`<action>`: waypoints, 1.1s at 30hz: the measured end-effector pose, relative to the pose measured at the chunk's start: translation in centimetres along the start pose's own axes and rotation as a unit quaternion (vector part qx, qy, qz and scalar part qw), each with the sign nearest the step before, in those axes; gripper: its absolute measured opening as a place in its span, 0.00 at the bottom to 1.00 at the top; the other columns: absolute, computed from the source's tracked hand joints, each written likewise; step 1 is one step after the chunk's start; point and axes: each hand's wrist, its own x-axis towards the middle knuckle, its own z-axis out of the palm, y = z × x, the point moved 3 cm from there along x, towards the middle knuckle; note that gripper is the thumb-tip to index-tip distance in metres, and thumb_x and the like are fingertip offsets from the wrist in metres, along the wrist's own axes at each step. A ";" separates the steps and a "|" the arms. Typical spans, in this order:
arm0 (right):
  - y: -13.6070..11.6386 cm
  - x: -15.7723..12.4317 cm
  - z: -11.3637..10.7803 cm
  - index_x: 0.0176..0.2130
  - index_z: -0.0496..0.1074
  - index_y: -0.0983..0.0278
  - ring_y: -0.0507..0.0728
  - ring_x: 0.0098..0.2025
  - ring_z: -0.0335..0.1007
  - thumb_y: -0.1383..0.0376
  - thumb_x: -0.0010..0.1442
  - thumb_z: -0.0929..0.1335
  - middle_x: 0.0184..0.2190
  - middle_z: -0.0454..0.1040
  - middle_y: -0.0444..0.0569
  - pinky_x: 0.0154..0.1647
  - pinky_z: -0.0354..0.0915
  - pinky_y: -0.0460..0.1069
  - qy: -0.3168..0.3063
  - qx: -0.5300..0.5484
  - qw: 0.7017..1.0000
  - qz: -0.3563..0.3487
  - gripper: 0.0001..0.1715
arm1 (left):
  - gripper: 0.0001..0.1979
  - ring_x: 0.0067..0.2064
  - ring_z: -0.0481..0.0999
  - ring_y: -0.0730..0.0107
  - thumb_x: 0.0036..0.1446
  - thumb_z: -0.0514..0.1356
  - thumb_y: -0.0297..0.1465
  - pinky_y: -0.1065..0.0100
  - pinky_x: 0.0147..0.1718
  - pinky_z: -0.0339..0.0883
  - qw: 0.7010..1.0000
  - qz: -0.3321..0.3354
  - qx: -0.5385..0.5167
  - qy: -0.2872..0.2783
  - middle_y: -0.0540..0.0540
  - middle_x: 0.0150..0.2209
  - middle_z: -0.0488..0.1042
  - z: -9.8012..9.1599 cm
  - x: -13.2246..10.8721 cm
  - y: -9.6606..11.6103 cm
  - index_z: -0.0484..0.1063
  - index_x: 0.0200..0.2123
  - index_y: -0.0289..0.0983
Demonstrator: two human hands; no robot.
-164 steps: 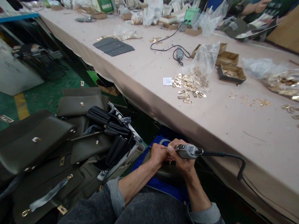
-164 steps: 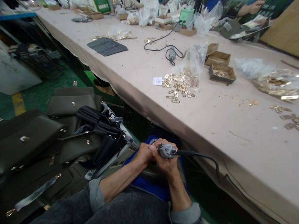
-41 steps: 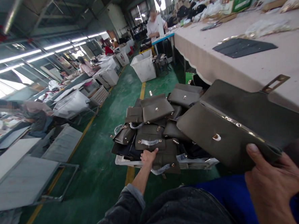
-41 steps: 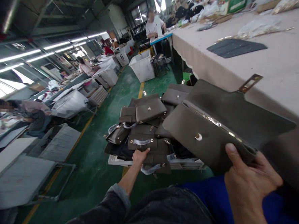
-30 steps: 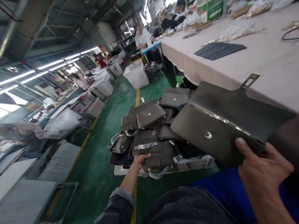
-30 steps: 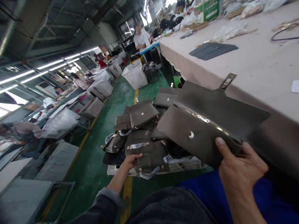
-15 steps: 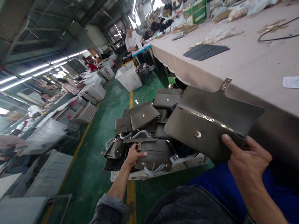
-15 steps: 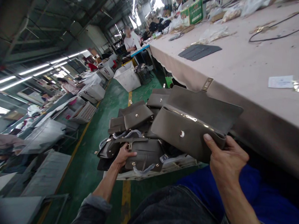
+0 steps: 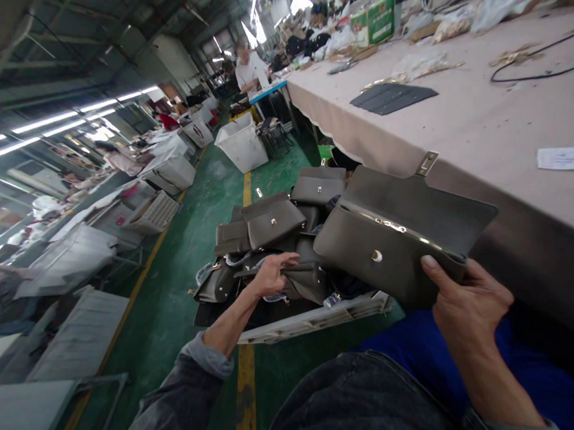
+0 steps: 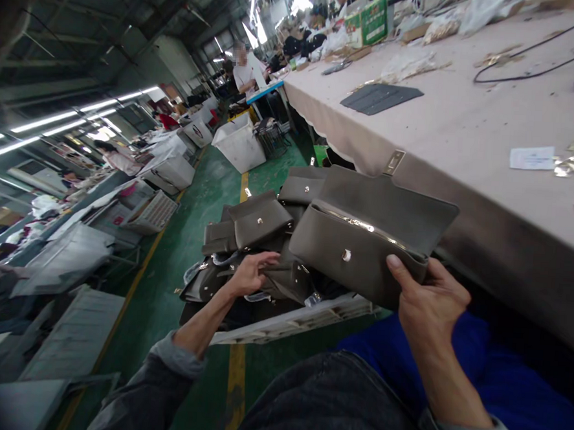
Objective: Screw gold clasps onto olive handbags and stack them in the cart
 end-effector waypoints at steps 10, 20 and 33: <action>-0.6 -0.8 0.1 0.37 0.81 0.63 0.58 0.30 0.71 0.55 0.47 0.79 0.30 0.77 0.45 0.33 0.64 0.50 -0.027 -0.018 0.999 -0.013 0.19 | 0.14 0.43 0.78 0.37 0.43 0.63 0.19 0.46 0.49 0.68 0.935 -0.195 0.287 -0.070 0.30 0.36 0.78 6.1 -9.8 -1.2 0.78 0.36 0.34; -2.2 -2.7 2.1 0.40 0.81 0.62 0.60 0.33 0.73 0.52 0.51 0.78 0.33 0.78 0.45 0.34 0.67 0.51 -0.112 -0.079 0.989 -0.047 0.20 | 0.08 0.43 0.78 0.31 0.42 0.68 0.21 0.43 0.47 0.70 0.940 -0.196 0.263 -0.093 0.27 0.34 0.78 11.3 -4.9 -3.5 0.79 0.30 0.32; -2.6 -3.1 1.7 0.38 0.78 0.58 0.62 0.30 0.70 0.46 0.51 0.77 0.31 0.76 0.45 0.30 0.63 0.55 -0.118 -0.108 0.986 -0.058 0.22 | 0.36 0.67 0.59 0.39 0.54 0.68 0.37 0.48 0.65 0.51 0.847 -0.374 0.227 0.303 0.26 0.63 0.65 -2.5 -12.5 -13.0 0.64 0.62 0.28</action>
